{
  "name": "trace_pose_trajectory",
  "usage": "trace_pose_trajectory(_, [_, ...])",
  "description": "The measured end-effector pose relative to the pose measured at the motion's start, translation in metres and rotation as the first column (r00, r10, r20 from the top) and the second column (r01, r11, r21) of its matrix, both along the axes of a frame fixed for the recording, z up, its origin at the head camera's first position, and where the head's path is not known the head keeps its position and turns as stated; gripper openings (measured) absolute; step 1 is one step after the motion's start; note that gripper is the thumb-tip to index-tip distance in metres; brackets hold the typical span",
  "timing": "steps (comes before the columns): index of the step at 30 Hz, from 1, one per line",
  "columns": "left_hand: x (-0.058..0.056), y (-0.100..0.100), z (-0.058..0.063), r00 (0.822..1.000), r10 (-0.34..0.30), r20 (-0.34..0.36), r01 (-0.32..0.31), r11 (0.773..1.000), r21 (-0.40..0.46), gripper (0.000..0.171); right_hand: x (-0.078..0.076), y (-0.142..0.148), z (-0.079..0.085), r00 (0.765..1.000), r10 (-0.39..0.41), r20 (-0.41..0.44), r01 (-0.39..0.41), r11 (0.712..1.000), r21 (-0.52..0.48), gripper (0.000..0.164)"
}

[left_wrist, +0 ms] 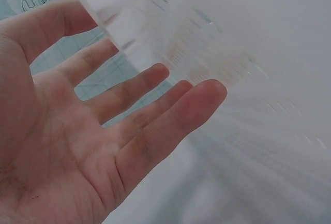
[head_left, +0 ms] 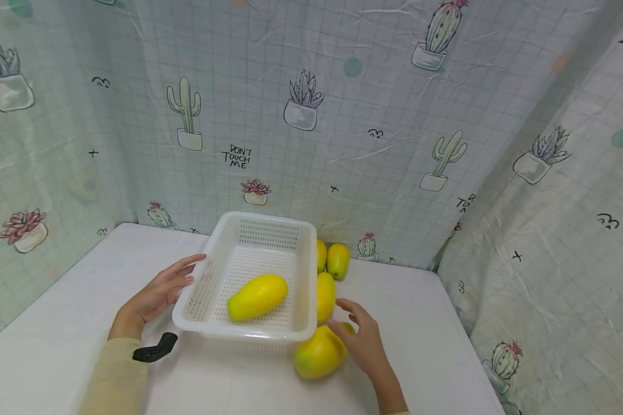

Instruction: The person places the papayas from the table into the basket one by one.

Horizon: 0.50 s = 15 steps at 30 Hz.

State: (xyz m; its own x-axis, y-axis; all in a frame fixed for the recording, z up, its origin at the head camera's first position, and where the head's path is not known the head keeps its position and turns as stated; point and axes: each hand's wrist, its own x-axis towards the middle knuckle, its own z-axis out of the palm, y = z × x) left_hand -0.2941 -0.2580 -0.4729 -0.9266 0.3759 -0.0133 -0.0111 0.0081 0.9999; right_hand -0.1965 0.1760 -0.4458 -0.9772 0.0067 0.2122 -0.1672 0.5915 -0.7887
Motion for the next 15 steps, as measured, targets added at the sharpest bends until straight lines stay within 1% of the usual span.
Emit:
trace_pose_trajectory(4, [0.0,0.0,0.0,1.0,0.0,0.004,0.0,1.0,-0.002,0.053,0.002,0.002,-0.002,0.999,0.019,0.044,-0.019,1.0,0.007,0.055])
trace_pose_trajectory(8, [0.001,-0.002,0.0,1.0,-0.013,0.005,0.013,1.0,0.011,0.053,0.003,0.004,-0.006,0.996,0.041,0.082,-0.043,0.999,0.02,0.058])
trace_pose_trajectory(11, [0.001,-0.003,0.0,0.999,-0.037,-0.009,0.037,0.999,0.029,0.053,0.004,0.007,-0.01,0.995,0.066,0.07,-0.068,0.997,0.031,0.061])
trace_pose_trajectory(15, [0.0,-0.004,-0.001,0.997,-0.075,-0.035,0.077,0.995,0.059,0.052,0.005,0.009,-0.013,0.996,0.087,0.025,-0.089,0.994,0.065,0.064])
